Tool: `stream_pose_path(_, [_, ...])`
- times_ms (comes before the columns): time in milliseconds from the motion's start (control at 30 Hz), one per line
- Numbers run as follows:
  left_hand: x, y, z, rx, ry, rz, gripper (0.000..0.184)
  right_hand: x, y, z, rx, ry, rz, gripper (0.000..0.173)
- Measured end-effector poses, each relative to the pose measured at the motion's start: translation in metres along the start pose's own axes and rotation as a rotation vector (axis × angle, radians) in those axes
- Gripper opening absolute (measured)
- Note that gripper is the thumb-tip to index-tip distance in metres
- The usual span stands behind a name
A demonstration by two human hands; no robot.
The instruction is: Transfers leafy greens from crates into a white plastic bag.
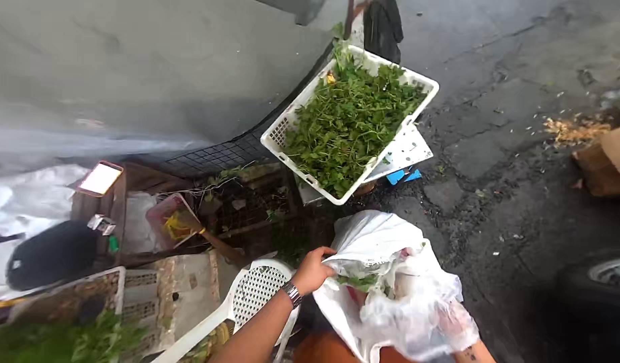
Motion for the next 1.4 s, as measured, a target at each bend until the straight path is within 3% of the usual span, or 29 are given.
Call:
stream_pose_path(67, [-0.022, -0.017, 0.009, 0.010, 0.054, 0.241, 0.051, -0.050, 0.092, -0.034, -0.169, -0.089, 0.067, 0.036])
stream_pose_path(133, [-0.061, -0.023, 0.020, 0.064, 0.168, 0.488, 0.039, -0.073, 0.110, -0.046, -0.184, 0.036, 0.129, 0.034])
stream_pose_path(233, [-0.115, -0.007, 0.034, 0.170, 0.297, 0.676, 0.027, -0.058, 0.083, -0.045, -0.317, 0.032, 0.176, 0.029])
stream_pose_path(300, [-0.141, 0.002, 0.041, 0.237, 0.349, 0.755, 0.026, -0.026, 0.064, -0.042, -0.471, -0.157, 0.107, 0.033])
stream_pose_path(367, [-0.167, 0.011, 0.050, 0.320, 0.404, 0.852, 0.027, 0.026, 0.023, -0.021, -0.454, -0.273, 0.065, 0.030])
stream_pose_path(433, [-0.190, 0.021, 0.063, 0.409, 0.451, 0.911, 0.026, 0.077, -0.018, 0.014, -0.274, 0.056, 0.055, 0.013])
stream_pose_path(467, [-0.200, 0.024, 0.070, 0.447, 0.477, 0.933, 0.025, 0.080, -0.024, 0.019, -0.284, 0.096, 0.045, 0.011])
stream_pose_path(500, [-0.212, 0.025, 0.076, 0.484, 0.504, 0.954, 0.025, 0.067, -0.021, 0.013, -0.371, 0.042, 0.018, 0.013])
stream_pose_path(533, [-0.223, 0.025, 0.081, 0.521, 0.524, 0.960, 0.026, 0.045, -0.013, 0.001, -0.488, -0.097, -0.006, 0.025])
stream_pose_path(600, [-0.240, 0.015, 0.083, 0.568, 0.522, 0.938, 0.036, 0.028, -0.003, -0.021, -0.580, -0.183, 0.006, 0.041])
stream_pose_path(667, [-0.251, -0.007, 0.071, 0.532, 0.502, 0.874, 0.038, 0.031, 0.012, -0.052, -0.520, -0.083, 0.050, 0.034])
stream_pose_path(767, [-0.246, -0.056, 0.035, 0.247, 0.515, 0.602, 0.038, 0.036, 0.062, -0.122, -0.299, 0.018, 0.392, 0.029])
stream_pose_path(833, [-0.237, -0.081, 0.018, 0.081, 0.494, 0.464, 0.044, 0.051, 0.095, -0.163, -0.254, 0.023, 0.516, 0.029])
stream_pose_path(933, [-0.236, -0.075, 0.019, 0.021, 0.416, 0.277, 0.065, 0.091, 0.080, -0.161, -0.269, 0.046, 0.903, 0.042])
stream_pose_path(1000, [-0.235, -0.063, 0.019, 0.020, 0.321, 0.061, 0.085, 0.110, 0.055, -0.144, -0.189, -0.006, 1.137, 0.062])
stream_pose_path(1067, [-0.230, -0.052, 0.019, 0.023, 0.248, -0.075, 0.097, 0.136, 0.030, -0.135, -0.086, -0.153, 1.110, 0.054])
stream_pose_path(1100, [-0.227, -0.049, 0.019, 0.038, 0.226, -0.079, 0.098, 0.154, 0.021, -0.132, -0.067, -0.264, 0.933, 0.053])
stream_pose_path(1167, [-0.225, -0.049, 0.017, 0.071, 0.245, -0.021, 0.084, 0.205, 0.019, -0.132, -0.078, -0.475, 0.652, 0.062])
stream_pose_path(1200, [-0.228, -0.052, 0.017, 0.069, 0.288, 0.008, 0.069, 0.232, 0.030, -0.142, -0.110, -0.551, 0.729, 0.069])
stream_pose_path(1267, [-0.235, -0.056, 0.015, 0.039, 0.399, 0.024, 0.040, 0.268, 0.073, -0.187, -0.136, -0.593, 1.143, 0.075])
stream_pose_path(1333, [-0.240, -0.058, 0.015, 0.026, 0.487, 0.052, 0.031, 0.268, 0.133, -0.255, -0.147, -0.516, 1.388, 0.069])
stream_pose_path(1400, [-0.248, -0.063, 0.016, 0.044, 0.562, 0.133, 0.028, 0.245, 0.185, -0.290, -0.003, -0.504, 1.479, 0.062])
Point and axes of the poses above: each hand's wrist, its own z-axis away from the middle knuckle, its own x-axis out of the palm, y = z × x, the point moved 6 cm from there along -z, towards the middle knuckle, and after that the axes turned 6 degrees about -y, right-handed, at the moved point
